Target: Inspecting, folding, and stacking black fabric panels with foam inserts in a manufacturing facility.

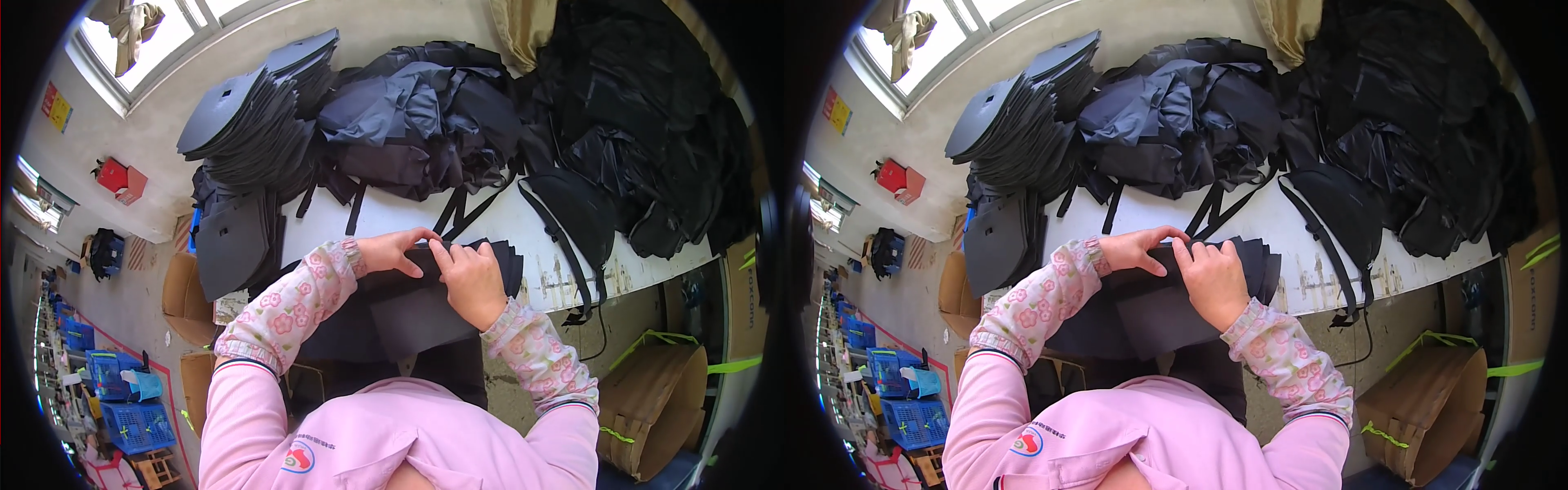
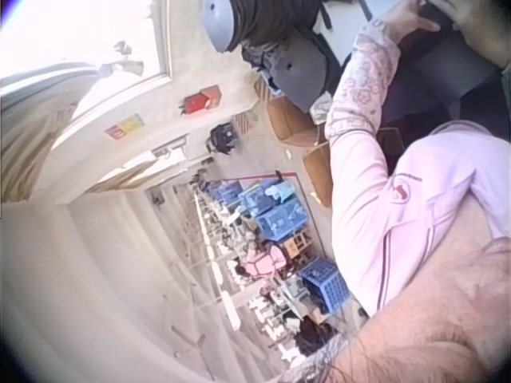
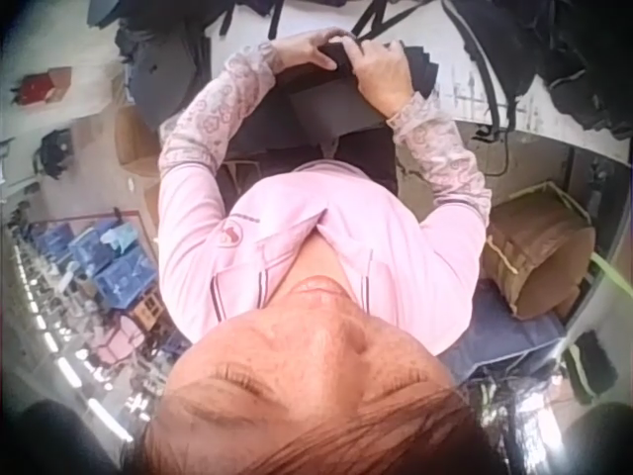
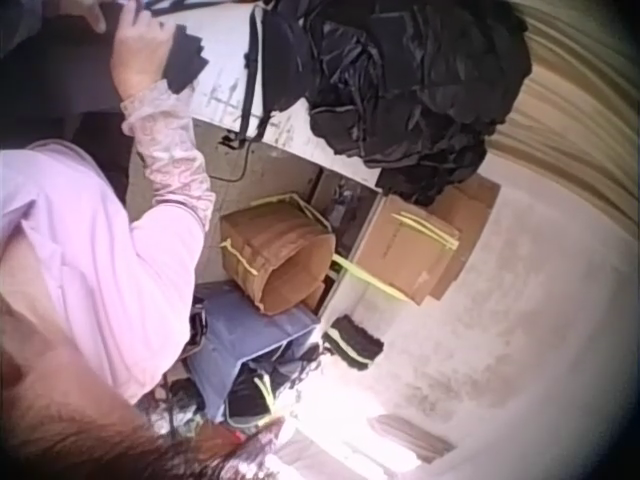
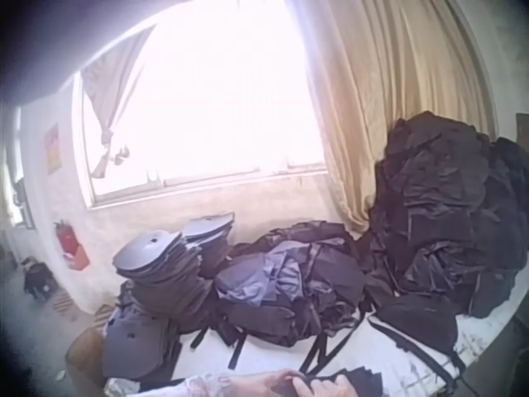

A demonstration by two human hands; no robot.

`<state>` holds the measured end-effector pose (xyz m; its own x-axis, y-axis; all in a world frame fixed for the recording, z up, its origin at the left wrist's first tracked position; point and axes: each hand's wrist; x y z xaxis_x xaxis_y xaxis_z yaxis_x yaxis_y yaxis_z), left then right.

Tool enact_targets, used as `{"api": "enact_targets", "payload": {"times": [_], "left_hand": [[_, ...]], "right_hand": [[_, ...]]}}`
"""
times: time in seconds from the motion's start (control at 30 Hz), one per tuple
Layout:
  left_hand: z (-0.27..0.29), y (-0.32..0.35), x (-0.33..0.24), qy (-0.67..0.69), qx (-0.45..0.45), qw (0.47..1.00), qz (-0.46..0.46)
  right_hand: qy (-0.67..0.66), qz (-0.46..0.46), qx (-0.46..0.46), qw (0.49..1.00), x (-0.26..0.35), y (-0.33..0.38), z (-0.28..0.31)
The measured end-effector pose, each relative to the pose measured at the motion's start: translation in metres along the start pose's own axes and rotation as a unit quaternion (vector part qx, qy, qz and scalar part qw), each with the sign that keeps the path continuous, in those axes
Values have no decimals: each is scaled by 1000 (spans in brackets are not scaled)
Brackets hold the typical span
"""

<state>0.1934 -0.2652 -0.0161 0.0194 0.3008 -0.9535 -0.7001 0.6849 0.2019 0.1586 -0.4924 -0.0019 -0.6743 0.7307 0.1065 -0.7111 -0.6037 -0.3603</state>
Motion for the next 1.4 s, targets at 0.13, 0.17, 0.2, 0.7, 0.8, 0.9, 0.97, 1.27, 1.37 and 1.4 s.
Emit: {"api": "enact_targets", "payload": {"times": [0.13,0.17,0.2,0.7,0.8,0.9,0.97,1.27,1.37,1.4], "left_hand": [[2,2,7,75,-29,997,2],[3,1,9,72,-30,997,1],[1,1,11,108,-51,993,-14],[-107,53,47,-471,-79,873,-101],[-96,49,47,-354,-106,920,-128],[-64,49,44,-237,-341,898,-147],[-31,45,44,-201,-459,859,-111],[62,-1,65,-197,-554,807,-47],[78,9,55,-136,-607,775,-115],[84,12,49,-77,-615,770,-150]], "right_hand": [[5,-7,-2,1000,3,-1,-1],[4,-9,-4,1000,2,-3,-3],[5,-8,-8,1000,1,-5,-5],[-333,-126,98,929,-55,-97,-63],[-279,-133,65,949,-48,-122,-92],[-274,-92,63,955,-34,-127,-103],[-312,-58,39,947,-18,-121,-94],[-457,-23,32,889,-1,-98,-54],[-424,-49,-3,904,-34,-94,-60],[-399,-71,-23,914,-47,-90,-65]]}}
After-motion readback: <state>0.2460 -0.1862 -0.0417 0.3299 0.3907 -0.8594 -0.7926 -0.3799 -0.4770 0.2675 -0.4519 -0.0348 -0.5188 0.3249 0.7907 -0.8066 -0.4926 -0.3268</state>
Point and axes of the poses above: each hand's wrist, its own y-axis away from the middle knuckle, its own z-axis out of the back of the hand, x = y × z, and after that the axes turned 6 degrees about -z, right-handed
